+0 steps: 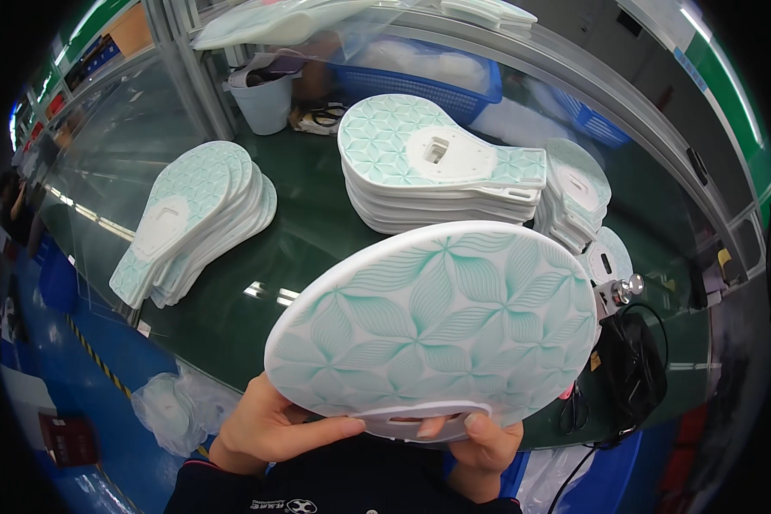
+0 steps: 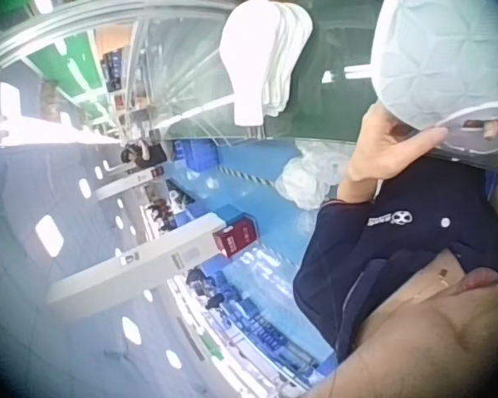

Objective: The person holds a white plastic component with a green geometric pattern and inspects it by rotating it and running a small tool along its edges. The person handles the item one at a time, turning it over to check different sides and the central cutout.

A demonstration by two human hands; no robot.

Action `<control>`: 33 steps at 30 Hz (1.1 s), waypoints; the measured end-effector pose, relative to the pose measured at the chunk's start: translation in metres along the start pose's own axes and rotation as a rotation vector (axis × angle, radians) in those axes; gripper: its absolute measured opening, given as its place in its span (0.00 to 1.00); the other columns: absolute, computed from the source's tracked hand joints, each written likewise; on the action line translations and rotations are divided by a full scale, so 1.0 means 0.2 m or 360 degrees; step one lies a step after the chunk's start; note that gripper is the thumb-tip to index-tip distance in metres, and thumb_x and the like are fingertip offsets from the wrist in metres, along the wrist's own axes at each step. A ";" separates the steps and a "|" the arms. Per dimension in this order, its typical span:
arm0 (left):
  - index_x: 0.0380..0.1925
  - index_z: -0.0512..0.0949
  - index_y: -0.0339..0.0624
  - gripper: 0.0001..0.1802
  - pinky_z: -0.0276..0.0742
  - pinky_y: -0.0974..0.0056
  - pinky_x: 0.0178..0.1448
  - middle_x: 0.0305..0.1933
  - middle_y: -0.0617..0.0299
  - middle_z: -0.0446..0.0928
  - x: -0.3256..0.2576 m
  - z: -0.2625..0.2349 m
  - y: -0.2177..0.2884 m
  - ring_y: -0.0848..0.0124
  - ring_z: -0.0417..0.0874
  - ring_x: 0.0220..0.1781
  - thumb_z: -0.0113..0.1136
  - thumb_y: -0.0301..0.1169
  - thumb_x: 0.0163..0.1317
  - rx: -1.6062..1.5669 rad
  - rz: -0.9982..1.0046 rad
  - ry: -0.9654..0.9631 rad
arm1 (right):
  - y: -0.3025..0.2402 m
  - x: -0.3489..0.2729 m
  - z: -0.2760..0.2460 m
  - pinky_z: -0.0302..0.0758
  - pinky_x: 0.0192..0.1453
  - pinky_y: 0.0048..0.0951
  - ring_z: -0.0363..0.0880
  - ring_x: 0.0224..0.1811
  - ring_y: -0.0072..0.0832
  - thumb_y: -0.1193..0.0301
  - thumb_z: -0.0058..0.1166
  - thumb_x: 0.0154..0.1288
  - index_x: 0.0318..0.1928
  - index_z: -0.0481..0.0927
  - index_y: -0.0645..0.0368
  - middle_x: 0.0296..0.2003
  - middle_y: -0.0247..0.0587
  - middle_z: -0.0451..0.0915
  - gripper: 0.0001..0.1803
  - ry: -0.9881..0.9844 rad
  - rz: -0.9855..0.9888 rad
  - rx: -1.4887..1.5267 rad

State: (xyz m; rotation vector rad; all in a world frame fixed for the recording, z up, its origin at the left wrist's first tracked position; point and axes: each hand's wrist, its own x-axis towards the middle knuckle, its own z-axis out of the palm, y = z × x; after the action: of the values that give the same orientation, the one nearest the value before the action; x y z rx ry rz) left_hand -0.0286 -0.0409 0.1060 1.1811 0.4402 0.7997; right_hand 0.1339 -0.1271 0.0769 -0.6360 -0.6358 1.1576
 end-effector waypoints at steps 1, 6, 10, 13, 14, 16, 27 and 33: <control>0.43 0.64 0.30 0.24 0.66 0.68 0.47 0.41 0.53 0.70 0.00 0.00 0.00 0.70 0.70 0.43 0.56 0.14 0.41 0.0010 -0.0006 -0.0015 | -0.01 0.00 0.01 0.68 0.39 0.41 0.72 0.29 0.44 0.73 0.41 0.49 0.50 0.51 0.73 0.22 0.57 0.72 0.28 0.0009 0.0000 -0.0010; 0.43 0.63 0.29 0.25 0.67 0.67 0.46 0.41 0.52 0.70 -0.02 0.00 0.00 0.69 0.71 0.43 0.56 0.13 0.40 -0.0039 -0.0013 0.0083 | -0.01 0.01 0.01 0.68 0.39 0.39 0.72 0.28 0.44 0.73 0.41 0.49 0.50 0.51 0.73 0.22 0.58 0.72 0.28 -0.0018 0.0037 -0.0026; 0.44 0.62 0.29 0.28 0.66 0.66 0.46 0.41 0.51 0.69 0.00 0.01 -0.01 0.67 0.70 0.43 0.56 0.12 0.38 -0.0086 0.0008 0.0143 | -0.01 0.04 -0.04 0.60 0.50 0.34 0.70 0.41 0.39 0.78 0.38 0.52 0.51 0.53 0.70 0.34 0.56 0.72 0.24 -0.0365 0.0008 0.0202; 0.45 0.60 0.28 0.31 0.66 0.65 0.47 0.41 0.49 0.69 0.01 0.02 -0.02 0.65 0.70 0.44 0.57 0.13 0.35 -0.0057 0.0040 0.0260 | -0.03 0.04 0.00 0.61 0.49 0.34 0.70 0.40 0.40 0.78 0.38 0.52 0.49 0.56 0.71 0.32 0.56 0.72 0.22 -0.0292 0.0059 0.0133; 0.45 0.60 0.27 0.32 0.65 0.64 0.47 0.41 0.48 0.68 0.01 0.02 -0.02 0.64 0.70 0.44 0.57 0.13 0.34 -0.0054 0.0060 0.0300 | -0.04 0.04 0.01 0.62 0.47 0.35 0.70 0.37 0.42 0.77 0.39 0.50 0.49 0.54 0.72 0.30 0.58 0.72 0.24 -0.0223 0.0092 0.0048; 0.45 0.59 0.26 0.34 0.64 0.63 0.48 0.41 0.47 0.68 0.02 0.02 -0.03 0.63 0.70 0.44 0.57 0.13 0.31 -0.0049 0.0099 0.0373 | -0.05 0.04 0.01 0.62 0.47 0.33 0.69 0.38 0.38 0.76 0.39 0.52 0.47 0.58 0.71 0.31 0.53 0.73 0.20 -0.0231 0.0151 -0.0028; 0.48 0.53 0.24 0.40 0.62 0.64 0.50 0.44 0.46 0.66 0.04 -0.07 -0.07 0.61 0.70 0.45 0.56 0.18 0.28 -0.0045 0.0152 0.0380 | -0.12 0.08 0.06 0.58 0.51 0.23 0.64 0.46 0.23 0.74 0.36 0.59 0.46 0.66 0.65 0.41 0.37 0.71 0.15 -0.0461 0.0294 -0.0126; 0.52 0.47 0.28 0.44 0.60 0.64 0.52 0.49 0.45 0.60 0.07 -0.04 -0.08 0.61 0.65 0.50 0.60 0.25 0.34 -0.0324 0.0167 0.0440 | -0.10 0.09 0.02 0.54 0.55 0.29 0.58 0.54 0.31 0.64 0.32 0.61 0.54 0.51 0.68 0.51 0.47 0.61 0.25 -0.0412 0.0476 0.0551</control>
State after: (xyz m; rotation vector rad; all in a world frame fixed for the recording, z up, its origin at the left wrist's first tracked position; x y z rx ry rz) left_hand -0.0189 -0.0285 0.0891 0.9129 0.5130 1.0796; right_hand 0.1469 -0.1150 0.0963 -0.2913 -0.5495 1.6045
